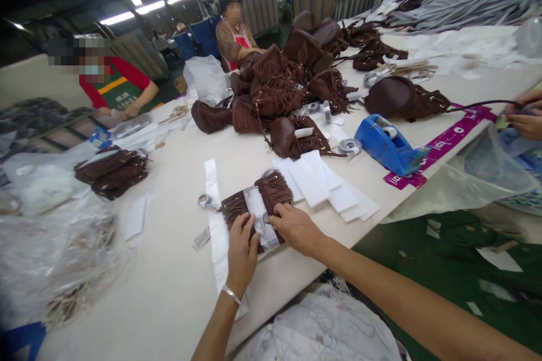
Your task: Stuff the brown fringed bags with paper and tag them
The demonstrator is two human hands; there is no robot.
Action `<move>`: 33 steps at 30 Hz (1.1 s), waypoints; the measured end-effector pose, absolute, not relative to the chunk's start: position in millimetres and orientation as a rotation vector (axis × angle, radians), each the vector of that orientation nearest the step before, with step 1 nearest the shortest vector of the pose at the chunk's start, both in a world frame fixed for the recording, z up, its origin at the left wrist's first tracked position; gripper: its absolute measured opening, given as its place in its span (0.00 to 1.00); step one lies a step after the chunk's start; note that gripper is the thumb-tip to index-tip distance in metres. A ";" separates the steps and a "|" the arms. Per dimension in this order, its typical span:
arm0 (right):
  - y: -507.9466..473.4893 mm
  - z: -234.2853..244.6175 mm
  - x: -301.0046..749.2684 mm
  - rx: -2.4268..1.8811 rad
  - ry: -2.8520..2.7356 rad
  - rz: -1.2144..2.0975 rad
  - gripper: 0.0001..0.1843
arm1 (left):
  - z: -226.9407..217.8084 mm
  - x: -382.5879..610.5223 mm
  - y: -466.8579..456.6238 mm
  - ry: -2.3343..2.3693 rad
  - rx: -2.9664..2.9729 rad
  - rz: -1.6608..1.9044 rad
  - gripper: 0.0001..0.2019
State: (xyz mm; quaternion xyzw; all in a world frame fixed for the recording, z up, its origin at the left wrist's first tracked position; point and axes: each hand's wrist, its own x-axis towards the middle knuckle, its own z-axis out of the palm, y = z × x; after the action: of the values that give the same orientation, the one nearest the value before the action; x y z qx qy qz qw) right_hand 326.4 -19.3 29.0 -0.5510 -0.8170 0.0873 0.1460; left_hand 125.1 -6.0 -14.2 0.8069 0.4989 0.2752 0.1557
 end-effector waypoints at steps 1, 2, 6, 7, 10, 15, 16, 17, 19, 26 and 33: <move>-17.5 24.6 327.2 -1.614 -2.336 0.236 0.13 | -15.3 124.2 -10.8 1.446 2.315 0.790 0.21; -16.1 21.0 328.2 -1.638 -2.314 0.222 0.13 | -16.5 123.7 -14.9 1.464 2.317 0.791 0.21; -14.5 13.5 333.4 -1.707 -2.230 0.151 0.12 | -20.3 125.0 -22.6 1.488 2.324 0.801 0.22; -14.6 12.6 335.4 -1.729 -2.204 0.136 0.11 | -20.6 125.0 -22.9 1.485 2.328 0.806 0.22; -13.7 10.0 344.2 -1.793 -2.126 0.139 0.10 | -20.0 120.9 -23.8 1.490 2.324 0.818 0.21; -9.7 6.0 359.3 -1.914 -1.995 0.293 0.11 | -15.8 102.1 -34.3 1.615 2.197 0.913 0.21; -9.1 4.6 360.3 -1.941 -1.937 0.383 0.13 | -15.4 97.9 -38.0 1.657 2.152 0.937 0.22; -8.6 2.7 360.3 -1.962 -1.870 0.491 0.17 | -15.5 94.1 -41.9 1.693 2.109 0.954 0.22; -7.9 -2.8 358.0 -1.978 -1.737 0.696 0.28 | -16.7 88.1 -49.6 1.744 2.041 0.953 0.22; 3.2 -19.5 345.1 -1.960 -1.100 1.120 0.35 | -20.7 87.3 -58.2 1.772 1.848 0.891 0.22; 17.6 9.9 342.2 -1.817 -1.013 1.366 0.11 | -7.5 85.0 -41.4 1.674 1.636 1.049 0.20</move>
State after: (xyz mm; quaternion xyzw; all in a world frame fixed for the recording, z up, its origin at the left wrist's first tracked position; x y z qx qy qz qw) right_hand 342.2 17.6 9.9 -0.6916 -0.3855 0.5198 0.3208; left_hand 85.0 -41.4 -7.5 0.6115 0.6256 0.3922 0.2842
